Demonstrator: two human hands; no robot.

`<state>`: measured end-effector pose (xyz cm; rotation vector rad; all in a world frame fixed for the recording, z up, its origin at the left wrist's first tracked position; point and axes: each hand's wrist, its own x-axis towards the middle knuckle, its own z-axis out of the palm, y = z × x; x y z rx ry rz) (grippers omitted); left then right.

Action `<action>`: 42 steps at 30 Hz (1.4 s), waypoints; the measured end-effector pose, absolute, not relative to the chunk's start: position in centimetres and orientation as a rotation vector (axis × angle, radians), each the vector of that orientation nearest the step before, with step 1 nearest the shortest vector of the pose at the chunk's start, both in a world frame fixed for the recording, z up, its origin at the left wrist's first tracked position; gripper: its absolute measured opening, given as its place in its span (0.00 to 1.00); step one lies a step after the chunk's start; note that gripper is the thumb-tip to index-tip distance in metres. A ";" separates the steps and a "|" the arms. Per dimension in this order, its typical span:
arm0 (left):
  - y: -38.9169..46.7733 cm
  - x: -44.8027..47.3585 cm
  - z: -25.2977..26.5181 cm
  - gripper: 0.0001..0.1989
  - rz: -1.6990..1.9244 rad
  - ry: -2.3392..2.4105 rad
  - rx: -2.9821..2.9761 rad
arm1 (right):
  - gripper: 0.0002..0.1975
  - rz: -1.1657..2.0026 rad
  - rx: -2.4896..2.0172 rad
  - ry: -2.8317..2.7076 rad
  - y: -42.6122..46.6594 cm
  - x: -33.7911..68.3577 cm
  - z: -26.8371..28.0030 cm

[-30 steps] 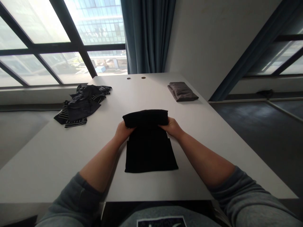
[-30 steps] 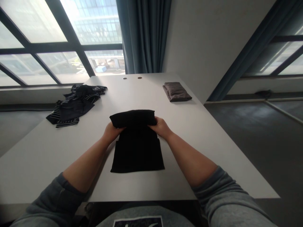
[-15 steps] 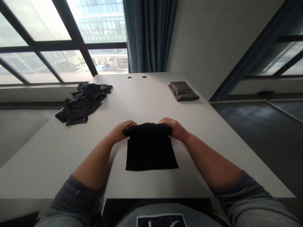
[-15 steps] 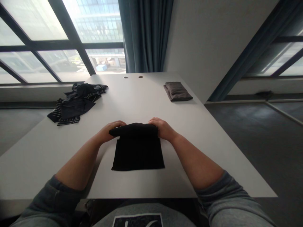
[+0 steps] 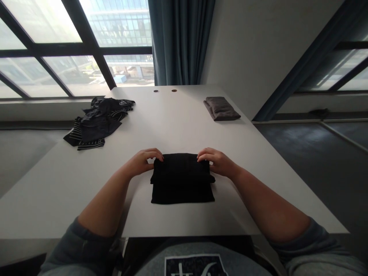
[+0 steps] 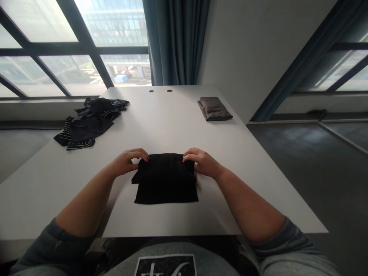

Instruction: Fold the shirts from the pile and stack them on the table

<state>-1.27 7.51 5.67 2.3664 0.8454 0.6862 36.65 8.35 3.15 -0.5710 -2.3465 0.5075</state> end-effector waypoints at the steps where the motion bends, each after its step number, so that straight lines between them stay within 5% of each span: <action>1: 7.3 -1.3 5.7 0.16 0.668 0.835 2.363 | 0.15 0.501 -0.568 -2.364 8.1 36.8 3.1; 9: 5.8 -1.4 5.5 0.10 0.547 0.789 2.336 | 0.18 0.464 -0.596 -2.460 6.3 37.1 3.0; 22: 5.7 -1.8 5.1 0.20 0.298 0.733 2.327 | 0.27 0.600 -0.644 -2.544 6.9 37.4 2.6; 26: 4.7 0.4 5.1 0.15 0.438 0.997 2.431 | 0.22 0.523 -0.710 -2.422 6.3 36.5 3.2; 30: 2.8 3.9 3.5 0.22 0.494 1.178 2.553 | 0.20 0.418 -0.872 -2.306 5.3 34.7 2.9; 35: 0.8 5.3 1.6 0.33 0.455 1.263 2.591 | 0.35 0.392 -1.079 -2.436 3.4 33.1 1.3; 42: -0.5 5.6 0.5 0.36 0.369 1.289 2.744 | 0.45 0.395 -1.161 -2.596 1.3 32.6 -0.4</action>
